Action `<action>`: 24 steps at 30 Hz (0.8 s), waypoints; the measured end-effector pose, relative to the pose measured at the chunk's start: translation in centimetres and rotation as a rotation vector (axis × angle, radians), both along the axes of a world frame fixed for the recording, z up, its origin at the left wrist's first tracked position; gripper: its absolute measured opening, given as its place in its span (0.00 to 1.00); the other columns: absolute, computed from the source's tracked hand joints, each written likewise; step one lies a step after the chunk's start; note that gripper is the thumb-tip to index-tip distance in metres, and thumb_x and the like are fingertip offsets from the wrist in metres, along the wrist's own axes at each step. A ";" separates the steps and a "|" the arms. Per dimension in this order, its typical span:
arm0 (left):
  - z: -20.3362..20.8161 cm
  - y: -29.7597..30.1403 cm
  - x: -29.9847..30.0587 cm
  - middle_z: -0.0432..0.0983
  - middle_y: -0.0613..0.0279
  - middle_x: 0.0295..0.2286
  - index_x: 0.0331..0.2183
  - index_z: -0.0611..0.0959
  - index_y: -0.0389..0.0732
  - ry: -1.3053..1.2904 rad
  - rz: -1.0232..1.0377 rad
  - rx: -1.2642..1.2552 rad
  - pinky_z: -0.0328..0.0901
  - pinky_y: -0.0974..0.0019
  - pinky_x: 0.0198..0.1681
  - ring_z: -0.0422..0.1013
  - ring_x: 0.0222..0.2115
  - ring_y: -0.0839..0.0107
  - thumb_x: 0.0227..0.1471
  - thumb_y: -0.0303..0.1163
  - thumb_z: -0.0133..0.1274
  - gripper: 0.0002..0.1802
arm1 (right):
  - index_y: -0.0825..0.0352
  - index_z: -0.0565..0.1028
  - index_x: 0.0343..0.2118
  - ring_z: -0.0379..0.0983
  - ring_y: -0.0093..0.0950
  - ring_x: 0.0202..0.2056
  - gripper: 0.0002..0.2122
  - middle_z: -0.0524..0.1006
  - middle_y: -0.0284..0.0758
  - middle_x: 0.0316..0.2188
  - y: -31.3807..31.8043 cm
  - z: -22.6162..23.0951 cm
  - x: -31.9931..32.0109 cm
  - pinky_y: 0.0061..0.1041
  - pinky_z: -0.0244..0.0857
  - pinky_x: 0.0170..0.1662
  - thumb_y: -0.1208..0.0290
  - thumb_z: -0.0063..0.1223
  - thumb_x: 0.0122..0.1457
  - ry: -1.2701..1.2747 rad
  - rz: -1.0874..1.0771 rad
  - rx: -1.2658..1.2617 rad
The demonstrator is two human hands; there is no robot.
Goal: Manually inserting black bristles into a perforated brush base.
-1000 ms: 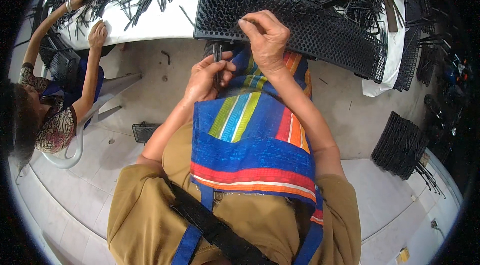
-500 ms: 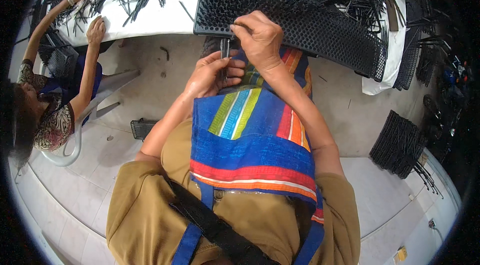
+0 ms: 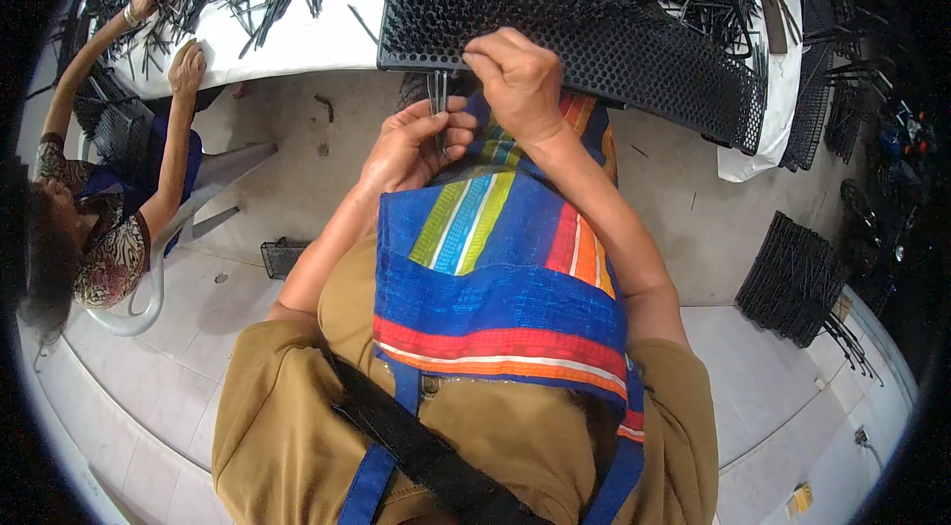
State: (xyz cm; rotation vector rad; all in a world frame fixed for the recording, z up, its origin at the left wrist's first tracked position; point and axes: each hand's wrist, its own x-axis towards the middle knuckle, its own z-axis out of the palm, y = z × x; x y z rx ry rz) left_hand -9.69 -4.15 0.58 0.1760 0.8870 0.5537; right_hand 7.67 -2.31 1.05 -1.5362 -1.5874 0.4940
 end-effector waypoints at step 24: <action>-0.7 -0.3 0.7 0.78 0.50 0.34 0.43 0.75 0.29 0.040 -0.084 -0.026 0.75 0.66 0.35 0.77 0.32 0.66 0.59 0.27 0.44 0.13 | 0.70 0.79 0.27 0.71 0.20 0.23 0.03 0.77 0.33 0.24 0.2 0.5 1.3 0.18 0.63 0.26 0.80 0.62 0.47 0.266 -0.113 0.114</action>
